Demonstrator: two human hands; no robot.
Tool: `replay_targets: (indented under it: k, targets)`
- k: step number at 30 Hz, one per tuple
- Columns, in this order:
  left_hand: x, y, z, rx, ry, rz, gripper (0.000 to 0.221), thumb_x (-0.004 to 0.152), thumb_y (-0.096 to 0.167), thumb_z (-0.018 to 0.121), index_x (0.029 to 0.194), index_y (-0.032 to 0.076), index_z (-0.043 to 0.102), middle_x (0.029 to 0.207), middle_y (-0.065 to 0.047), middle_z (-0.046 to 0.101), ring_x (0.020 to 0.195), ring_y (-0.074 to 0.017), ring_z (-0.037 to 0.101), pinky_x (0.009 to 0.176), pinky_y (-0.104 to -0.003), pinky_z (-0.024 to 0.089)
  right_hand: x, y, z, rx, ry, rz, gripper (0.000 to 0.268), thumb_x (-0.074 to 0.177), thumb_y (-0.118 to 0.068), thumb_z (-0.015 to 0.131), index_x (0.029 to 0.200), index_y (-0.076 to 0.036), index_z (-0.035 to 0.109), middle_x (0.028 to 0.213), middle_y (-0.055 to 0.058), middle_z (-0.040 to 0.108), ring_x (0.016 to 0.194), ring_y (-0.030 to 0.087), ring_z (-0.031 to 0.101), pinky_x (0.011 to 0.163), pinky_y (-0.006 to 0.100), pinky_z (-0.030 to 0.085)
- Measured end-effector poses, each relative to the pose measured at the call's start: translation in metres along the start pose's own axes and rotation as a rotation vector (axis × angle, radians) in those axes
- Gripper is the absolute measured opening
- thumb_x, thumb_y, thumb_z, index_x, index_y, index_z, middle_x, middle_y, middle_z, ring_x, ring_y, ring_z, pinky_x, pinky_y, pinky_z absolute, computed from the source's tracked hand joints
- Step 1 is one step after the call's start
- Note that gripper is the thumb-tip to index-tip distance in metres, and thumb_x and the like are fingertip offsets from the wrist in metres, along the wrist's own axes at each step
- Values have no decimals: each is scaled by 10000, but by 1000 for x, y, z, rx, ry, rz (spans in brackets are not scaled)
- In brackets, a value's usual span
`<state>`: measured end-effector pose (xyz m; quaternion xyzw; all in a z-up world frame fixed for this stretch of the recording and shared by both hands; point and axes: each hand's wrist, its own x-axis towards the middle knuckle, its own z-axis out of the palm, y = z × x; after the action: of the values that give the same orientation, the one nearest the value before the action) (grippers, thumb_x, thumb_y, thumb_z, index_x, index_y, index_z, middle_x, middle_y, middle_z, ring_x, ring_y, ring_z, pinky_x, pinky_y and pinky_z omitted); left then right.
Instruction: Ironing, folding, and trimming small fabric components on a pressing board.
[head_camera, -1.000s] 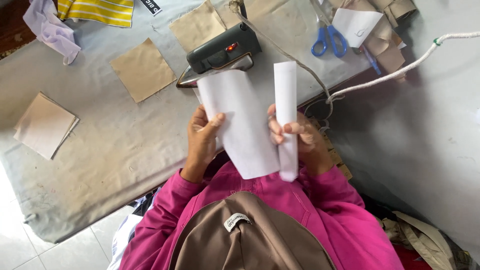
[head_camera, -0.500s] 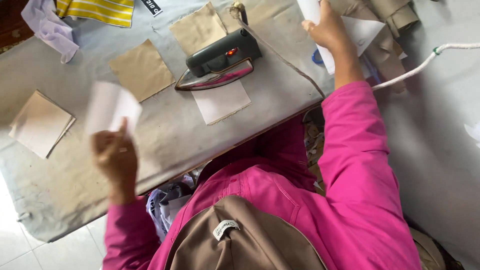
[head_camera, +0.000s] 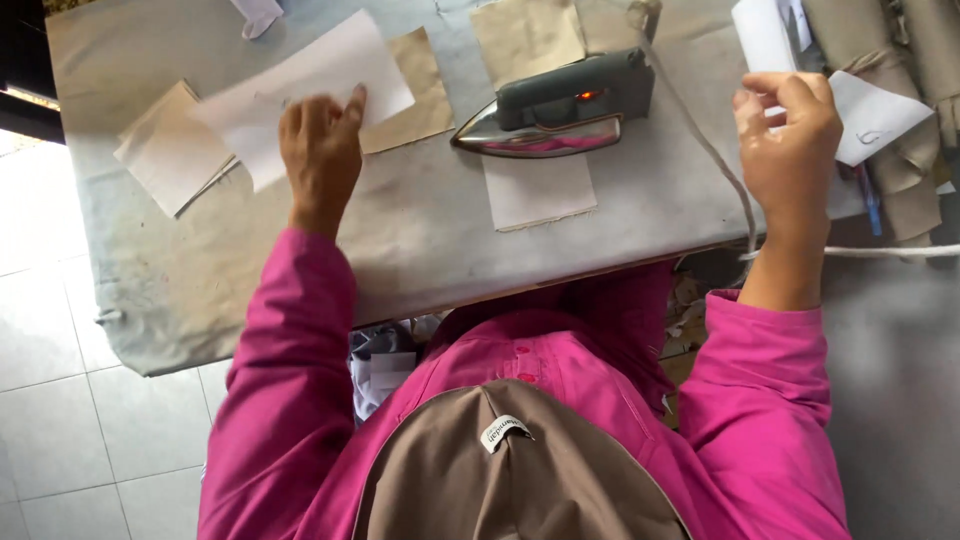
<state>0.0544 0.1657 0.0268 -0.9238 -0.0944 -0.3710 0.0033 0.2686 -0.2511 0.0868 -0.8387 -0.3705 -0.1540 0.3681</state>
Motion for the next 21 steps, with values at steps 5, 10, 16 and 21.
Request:
replay_targets:
  k: [5,10,16,21]
  targets:
    - [0,-3,36,-344,-515,-397,359,954,270,595,713,75,413,698,-82,441,639,-219,363,571,-400,333,-18,5,-2,-87,0,11,108,983,82,630,1069,80,696,957,195,560,742,277,543,665,361,465]
    - [-19,-1,55,-28,-272,203,262,858,69,623,1117,111,632,848,-56,432,708,-243,420,563,-364,410,-21,-24,-1,-87,-70,25,111,998,66,605,1062,76,695,983,192,612,855,275,557,695,337,474]
    - [-3,-1,67,-144,-339,184,220,907,166,598,1114,125,660,828,-88,448,693,-290,466,547,-415,437,19,-109,35,86,-185,-231,185,910,150,560,1065,89,640,1023,214,595,949,342,553,868,421,452]
    - [-1,-2,60,-248,-281,149,204,836,130,604,1016,140,700,827,-70,444,671,-264,444,510,-384,408,56,-168,153,205,-440,-445,275,853,106,469,1110,83,564,1072,212,573,992,349,548,876,416,448]
